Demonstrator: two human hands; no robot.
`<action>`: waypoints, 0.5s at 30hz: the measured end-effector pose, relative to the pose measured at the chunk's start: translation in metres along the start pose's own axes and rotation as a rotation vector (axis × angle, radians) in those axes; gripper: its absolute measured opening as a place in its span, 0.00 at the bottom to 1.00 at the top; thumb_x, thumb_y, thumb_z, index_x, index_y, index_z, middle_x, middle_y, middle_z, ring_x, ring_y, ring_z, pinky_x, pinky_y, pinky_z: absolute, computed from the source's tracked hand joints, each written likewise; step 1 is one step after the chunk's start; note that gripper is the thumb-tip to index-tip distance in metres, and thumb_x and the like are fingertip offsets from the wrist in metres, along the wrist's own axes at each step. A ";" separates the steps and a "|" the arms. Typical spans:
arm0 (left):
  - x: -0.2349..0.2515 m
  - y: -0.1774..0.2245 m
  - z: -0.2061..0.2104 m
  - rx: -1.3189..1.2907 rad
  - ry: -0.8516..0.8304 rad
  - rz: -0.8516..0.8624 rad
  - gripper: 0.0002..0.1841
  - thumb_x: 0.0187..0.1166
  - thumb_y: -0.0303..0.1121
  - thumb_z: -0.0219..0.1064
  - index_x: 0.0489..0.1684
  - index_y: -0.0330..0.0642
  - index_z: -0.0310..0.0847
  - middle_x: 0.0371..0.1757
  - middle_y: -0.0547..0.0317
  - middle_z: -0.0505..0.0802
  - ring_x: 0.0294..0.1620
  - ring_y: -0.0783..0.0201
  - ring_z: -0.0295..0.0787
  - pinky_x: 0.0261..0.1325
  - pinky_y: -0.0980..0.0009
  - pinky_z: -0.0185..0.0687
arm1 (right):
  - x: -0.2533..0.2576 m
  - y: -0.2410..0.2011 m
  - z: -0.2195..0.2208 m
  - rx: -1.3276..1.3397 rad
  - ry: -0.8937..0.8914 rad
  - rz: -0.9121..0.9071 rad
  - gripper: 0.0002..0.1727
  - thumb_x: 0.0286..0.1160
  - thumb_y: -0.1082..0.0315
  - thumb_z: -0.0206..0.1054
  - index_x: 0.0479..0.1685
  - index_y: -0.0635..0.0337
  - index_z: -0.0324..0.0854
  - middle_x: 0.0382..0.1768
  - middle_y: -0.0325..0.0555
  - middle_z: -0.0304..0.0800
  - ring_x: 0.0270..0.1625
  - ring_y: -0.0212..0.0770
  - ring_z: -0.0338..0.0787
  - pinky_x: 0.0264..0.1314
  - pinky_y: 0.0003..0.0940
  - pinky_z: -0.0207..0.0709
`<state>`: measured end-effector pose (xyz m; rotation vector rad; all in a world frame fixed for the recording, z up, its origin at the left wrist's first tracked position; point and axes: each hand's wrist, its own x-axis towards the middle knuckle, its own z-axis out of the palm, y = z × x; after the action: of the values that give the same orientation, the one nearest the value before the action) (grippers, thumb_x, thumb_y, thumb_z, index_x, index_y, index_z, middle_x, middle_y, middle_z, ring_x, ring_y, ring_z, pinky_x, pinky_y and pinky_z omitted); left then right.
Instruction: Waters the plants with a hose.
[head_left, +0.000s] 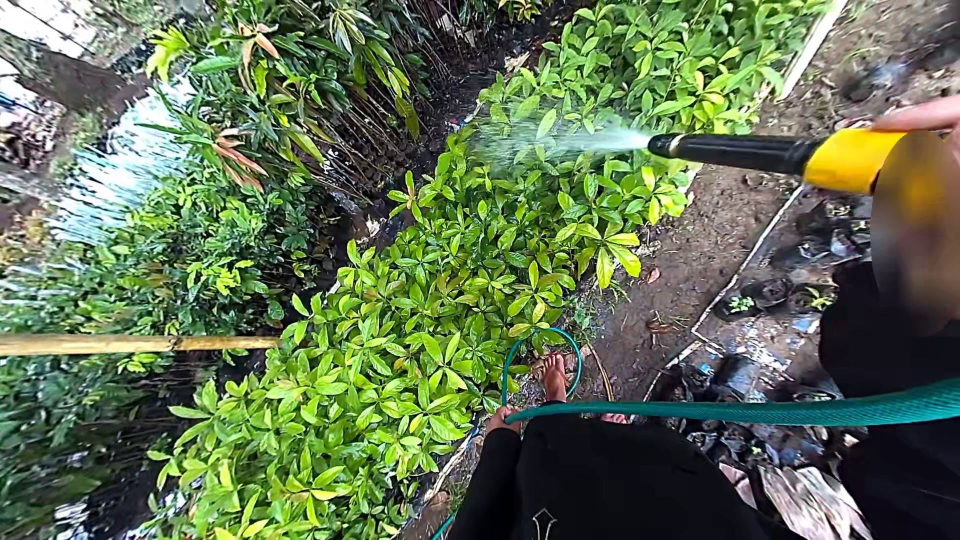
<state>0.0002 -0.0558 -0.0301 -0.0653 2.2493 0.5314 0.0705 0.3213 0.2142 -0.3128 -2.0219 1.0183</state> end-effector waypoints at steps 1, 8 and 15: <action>0.022 -0.021 0.011 0.085 -0.037 -0.076 0.18 0.83 0.36 0.68 0.57 0.28 0.85 0.63 0.33 0.90 0.67 0.40 0.87 0.72 0.45 0.77 | 0.003 -0.001 0.001 -0.009 -0.028 -0.024 0.21 0.87 0.53 0.58 0.60 0.61 0.85 0.37 0.32 0.87 0.25 0.17 0.77 0.24 0.13 0.70; 0.011 -0.018 -0.008 0.098 -0.169 0.173 0.21 0.90 0.34 0.62 0.66 0.19 0.79 0.66 0.24 0.86 0.69 0.39 0.86 0.74 0.56 0.77 | 0.018 -0.036 0.029 -0.014 -0.062 -0.259 0.17 0.84 0.58 0.64 0.52 0.65 0.88 0.36 0.38 0.91 0.32 0.21 0.86 0.33 0.18 0.82; 0.070 -0.129 0.070 0.036 0.462 0.744 0.19 0.85 0.37 0.66 0.45 0.23 0.87 0.36 0.34 0.93 0.39 0.50 0.94 0.53 0.59 0.88 | 0.022 -0.037 0.036 0.027 -0.060 -0.256 0.13 0.76 0.61 0.71 0.46 0.64 0.91 0.26 0.37 0.89 0.23 0.24 0.84 0.20 0.22 0.78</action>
<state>0.0304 -0.1372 -0.1673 0.7649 2.7034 0.9350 0.0341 0.2902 0.2427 -0.0077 -2.0372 0.9029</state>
